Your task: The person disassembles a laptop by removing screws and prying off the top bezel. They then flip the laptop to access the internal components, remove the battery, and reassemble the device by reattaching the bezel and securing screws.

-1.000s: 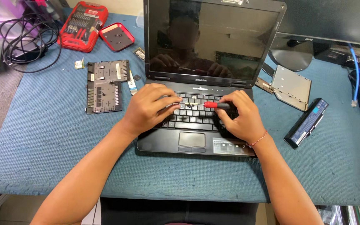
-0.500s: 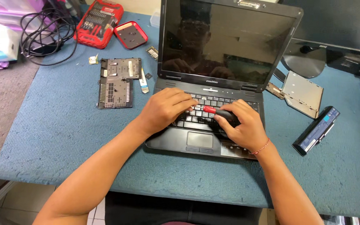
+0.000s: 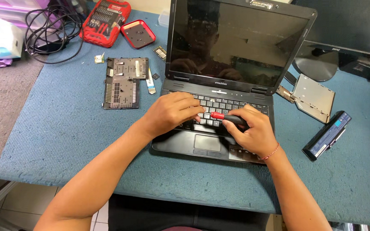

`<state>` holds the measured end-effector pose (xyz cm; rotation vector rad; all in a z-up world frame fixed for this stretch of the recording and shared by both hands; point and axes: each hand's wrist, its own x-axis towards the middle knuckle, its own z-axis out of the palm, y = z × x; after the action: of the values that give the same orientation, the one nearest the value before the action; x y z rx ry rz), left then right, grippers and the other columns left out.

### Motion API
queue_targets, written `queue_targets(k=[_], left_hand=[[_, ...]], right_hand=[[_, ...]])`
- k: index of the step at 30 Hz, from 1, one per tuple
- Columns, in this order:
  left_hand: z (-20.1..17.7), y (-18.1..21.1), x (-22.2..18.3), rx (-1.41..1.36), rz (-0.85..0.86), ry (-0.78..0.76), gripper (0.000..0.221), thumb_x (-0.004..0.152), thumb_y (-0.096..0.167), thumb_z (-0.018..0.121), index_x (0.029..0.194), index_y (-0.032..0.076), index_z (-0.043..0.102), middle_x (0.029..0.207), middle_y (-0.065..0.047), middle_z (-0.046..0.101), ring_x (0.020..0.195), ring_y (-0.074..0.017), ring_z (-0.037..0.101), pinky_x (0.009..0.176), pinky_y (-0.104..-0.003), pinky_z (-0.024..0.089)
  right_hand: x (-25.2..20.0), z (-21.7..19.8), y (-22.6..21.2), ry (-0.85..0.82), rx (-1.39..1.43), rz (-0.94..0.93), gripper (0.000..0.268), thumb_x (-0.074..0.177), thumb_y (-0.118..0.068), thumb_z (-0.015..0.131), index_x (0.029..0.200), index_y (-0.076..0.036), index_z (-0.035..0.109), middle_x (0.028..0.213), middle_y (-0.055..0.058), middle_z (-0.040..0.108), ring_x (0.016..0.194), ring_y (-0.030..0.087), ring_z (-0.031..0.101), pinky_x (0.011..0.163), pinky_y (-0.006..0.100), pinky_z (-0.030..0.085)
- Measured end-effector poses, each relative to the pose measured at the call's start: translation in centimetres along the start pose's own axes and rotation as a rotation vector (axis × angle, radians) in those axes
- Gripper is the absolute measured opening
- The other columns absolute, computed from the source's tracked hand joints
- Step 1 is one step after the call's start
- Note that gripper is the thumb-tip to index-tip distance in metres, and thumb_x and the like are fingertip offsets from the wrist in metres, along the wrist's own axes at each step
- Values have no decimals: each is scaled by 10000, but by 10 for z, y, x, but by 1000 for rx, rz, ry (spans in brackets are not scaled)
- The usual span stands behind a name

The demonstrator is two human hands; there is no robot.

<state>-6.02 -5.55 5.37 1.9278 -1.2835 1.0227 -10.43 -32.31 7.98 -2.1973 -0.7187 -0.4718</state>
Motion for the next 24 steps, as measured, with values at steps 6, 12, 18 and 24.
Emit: queue_targets(k=[6,12,18,24], left_hand=[[4,7,-1,-54,-49,63,81,989,180,721,967,106,743,984,-19,736,920,-242,704,834,-353,597],[-2,16,6,-343,-365,126,61,959,169,757,903,155,777,867,29,754,836,-204,741,771,-322,609],[-6,18,12,-549,-703,111,37,909,136,806,877,152,798,796,-25,760,753,-187,728,724,-300,588],[5,6,-3,-795,-1106,70,55,916,117,784,950,82,811,746,-68,761,710,-97,692,697,-244,607]], right_hand=[[1,-6,-3,-48,113,80,79,837,-112,786,902,-77,760,578,100,564,531,231,564,582,382,471],[3,-3,-4,-26,69,30,94,864,-132,782,945,-88,769,550,67,507,540,251,554,581,379,476],[0,-1,-1,-7,-109,-147,126,912,-151,757,1013,-75,756,633,87,604,606,307,591,608,413,509],[0,2,4,47,-359,-412,95,944,-103,719,1018,-49,744,632,92,518,600,294,541,619,385,512]])
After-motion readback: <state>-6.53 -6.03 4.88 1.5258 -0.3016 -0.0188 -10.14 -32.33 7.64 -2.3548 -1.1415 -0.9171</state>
